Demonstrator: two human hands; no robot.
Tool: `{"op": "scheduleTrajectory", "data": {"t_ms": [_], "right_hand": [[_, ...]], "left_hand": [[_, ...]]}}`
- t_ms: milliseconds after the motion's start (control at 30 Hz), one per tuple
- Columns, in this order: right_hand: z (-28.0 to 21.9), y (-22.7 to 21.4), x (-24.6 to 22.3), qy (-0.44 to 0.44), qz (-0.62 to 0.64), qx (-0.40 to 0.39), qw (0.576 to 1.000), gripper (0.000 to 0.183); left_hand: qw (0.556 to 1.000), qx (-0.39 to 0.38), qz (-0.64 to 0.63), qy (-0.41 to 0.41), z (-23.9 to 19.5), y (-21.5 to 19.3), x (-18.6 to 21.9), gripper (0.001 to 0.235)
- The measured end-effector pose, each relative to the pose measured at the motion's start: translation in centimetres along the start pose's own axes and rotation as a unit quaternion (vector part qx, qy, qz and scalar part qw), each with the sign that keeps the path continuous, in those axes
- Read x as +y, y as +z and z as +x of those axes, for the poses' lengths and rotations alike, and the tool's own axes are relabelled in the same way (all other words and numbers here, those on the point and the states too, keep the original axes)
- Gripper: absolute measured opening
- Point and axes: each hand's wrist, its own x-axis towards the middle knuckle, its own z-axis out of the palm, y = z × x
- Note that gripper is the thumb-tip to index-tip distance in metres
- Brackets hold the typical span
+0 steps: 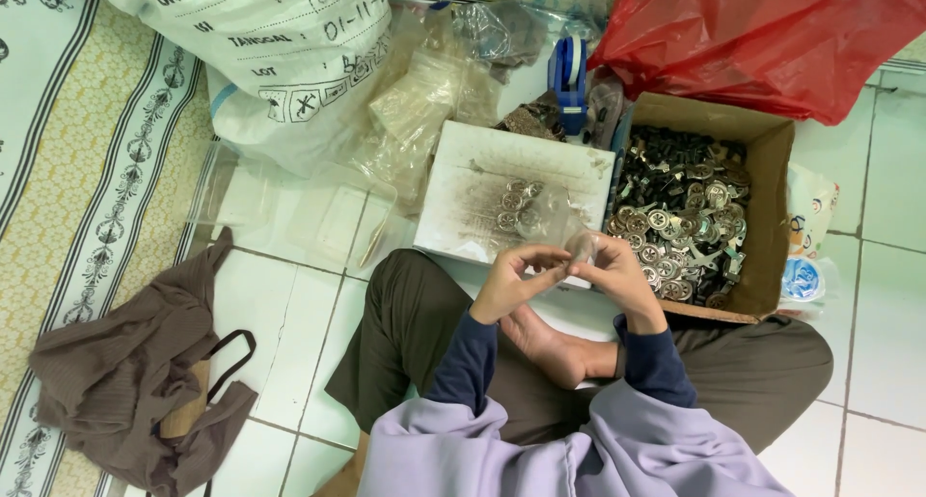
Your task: A person sitting on the floor is packaging small metal components by picking them up from a large box and placing them into a small plastic bag.
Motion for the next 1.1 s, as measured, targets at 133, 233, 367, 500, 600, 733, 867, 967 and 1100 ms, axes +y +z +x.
{"op": "scheduleTrajectory", "data": {"t_ms": [133,233,367,500,600,733,867,967,1100], "right_hand": [[0.4,-0.1,-2.0,-0.01,-0.054,-0.031,0.998,0.019],[0.6,0.4,-3.5,-0.01,-0.105,-0.04,0.994,0.019],[0.7,0.9,-4.0,0.001,-0.074,-0.025,0.997,0.015],[1.2,1.4,-6.5,0.019,-0.013,-0.033,0.999,0.016],[0.0,0.9,-4.3,0.018,0.028,-0.04,0.999,0.009],[0.0,0.7,-2.8,0.034,0.065,-0.077,0.994,0.017],[-0.5,-1.5,2.0,0.095,0.192,0.033,0.976,0.024],[0.1,-0.6,0.7,0.108,0.254,0.095,0.957,0.047],[-0.3,1.2,0.0,0.102,0.296,0.031,0.949,0.091]], "left_hand": [[0.999,0.021,0.046,0.002,-0.4,-0.4,0.1,0.017],[0.995,0.079,0.069,0.002,-0.4,-0.1,0.2,0.017],[0.993,0.099,0.052,0.028,-0.3,0.1,0.0,0.022],[0.988,0.087,0.077,0.106,0.3,-0.5,2.8,0.037],[0.969,0.034,0.197,0.143,0.6,-1.0,3.8,0.058],[0.948,-0.059,0.286,0.128,1.1,-1.4,1.3,0.042],[0.988,-0.085,0.124,0.024,0.2,-1.7,-0.3,0.013],[0.998,0.018,0.05,-0.021,0.0,-0.9,0.5,0.011],[0.966,0.254,0.048,-0.024,0.1,-2.3,0.0,0.017]]}}
